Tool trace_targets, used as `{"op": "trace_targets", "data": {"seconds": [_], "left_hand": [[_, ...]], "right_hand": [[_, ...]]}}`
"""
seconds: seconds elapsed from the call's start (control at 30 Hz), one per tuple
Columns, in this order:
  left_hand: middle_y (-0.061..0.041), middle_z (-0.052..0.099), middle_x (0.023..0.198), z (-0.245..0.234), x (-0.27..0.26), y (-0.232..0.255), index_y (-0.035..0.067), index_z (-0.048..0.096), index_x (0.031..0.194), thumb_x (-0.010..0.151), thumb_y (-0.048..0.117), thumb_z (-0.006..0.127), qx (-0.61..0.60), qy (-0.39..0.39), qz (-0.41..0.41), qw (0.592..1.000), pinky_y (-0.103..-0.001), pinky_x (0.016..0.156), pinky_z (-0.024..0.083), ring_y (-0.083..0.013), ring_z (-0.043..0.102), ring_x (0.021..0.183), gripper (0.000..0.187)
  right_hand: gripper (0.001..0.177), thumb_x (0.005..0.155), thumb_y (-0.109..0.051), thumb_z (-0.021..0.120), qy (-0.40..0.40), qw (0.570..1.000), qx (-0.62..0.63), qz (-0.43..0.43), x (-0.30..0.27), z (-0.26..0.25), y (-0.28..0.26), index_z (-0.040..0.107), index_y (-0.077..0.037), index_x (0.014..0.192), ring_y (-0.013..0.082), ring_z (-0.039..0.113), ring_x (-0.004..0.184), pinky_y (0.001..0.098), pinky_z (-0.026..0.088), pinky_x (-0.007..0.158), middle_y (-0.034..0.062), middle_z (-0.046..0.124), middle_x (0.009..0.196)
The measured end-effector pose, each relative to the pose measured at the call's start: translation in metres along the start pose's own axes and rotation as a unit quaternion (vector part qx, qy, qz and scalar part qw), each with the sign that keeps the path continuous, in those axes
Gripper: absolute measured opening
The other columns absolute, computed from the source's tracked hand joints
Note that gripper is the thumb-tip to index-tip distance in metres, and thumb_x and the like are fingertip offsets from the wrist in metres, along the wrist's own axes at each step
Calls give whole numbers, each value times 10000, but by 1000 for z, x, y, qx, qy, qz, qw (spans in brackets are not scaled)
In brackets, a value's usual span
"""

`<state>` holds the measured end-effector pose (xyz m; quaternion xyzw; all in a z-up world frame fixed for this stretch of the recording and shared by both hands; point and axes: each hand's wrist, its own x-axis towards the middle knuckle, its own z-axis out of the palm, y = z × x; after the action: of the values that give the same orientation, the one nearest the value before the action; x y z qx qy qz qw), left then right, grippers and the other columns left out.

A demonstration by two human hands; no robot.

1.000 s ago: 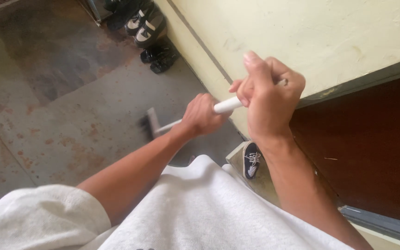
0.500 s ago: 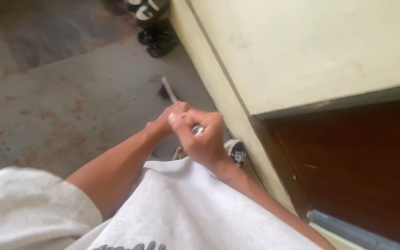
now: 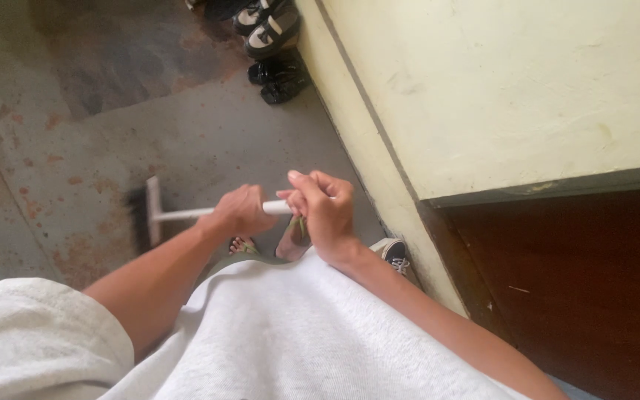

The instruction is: Sweeping a concrete floor area with a broom.

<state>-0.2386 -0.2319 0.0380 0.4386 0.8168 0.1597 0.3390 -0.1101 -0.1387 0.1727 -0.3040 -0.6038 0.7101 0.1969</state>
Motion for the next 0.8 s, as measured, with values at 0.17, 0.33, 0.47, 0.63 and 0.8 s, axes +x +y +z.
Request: {"op": "trace_targets", "data": {"seconds": [0.17,0.33,0.47,0.63,0.8], "left_hand": [[-171,737,715,-18,-9,45,74,802,877,755,293,688,-34,-29,-63,997,-446,686,584,-333,741,694,276],[-168,724,697,-55,18,99,37,785,810,783,381,747,-70,14,-35,997,-445,668,564,-320,721,645,347],[-173,712,704,-84,45,138,36,761,755,764,418,778,-118,116,43,985,-457,645,533,-326,685,638,382],[-178,725,795,-60,116,147,43,735,878,837,374,711,-197,74,105,972,-407,712,531,-282,695,707,334],[-36,543,1006,52,212,80,14,548,983,1120,254,733,-775,-127,271,556,-271,922,464,-106,516,1034,333]], "right_hand": [[383,925,-93,559,23,997,63,39,23,-36,-26,516,-153,549,122,478,451,460,670,770,22,474,483],[431,959,-85,535,4,996,80,-47,56,-59,-87,495,-149,535,133,469,424,460,655,634,17,440,466],[448,1004,-87,568,-42,988,34,-143,65,-63,-142,519,-130,560,124,431,427,399,582,566,13,443,484],[344,1004,-100,621,-52,964,-144,-218,77,-70,-156,648,-60,664,106,540,515,320,557,554,18,546,576],[313,911,-124,694,-136,909,-320,-229,96,-70,-104,653,-36,613,82,517,499,275,407,472,7,616,550]]}}
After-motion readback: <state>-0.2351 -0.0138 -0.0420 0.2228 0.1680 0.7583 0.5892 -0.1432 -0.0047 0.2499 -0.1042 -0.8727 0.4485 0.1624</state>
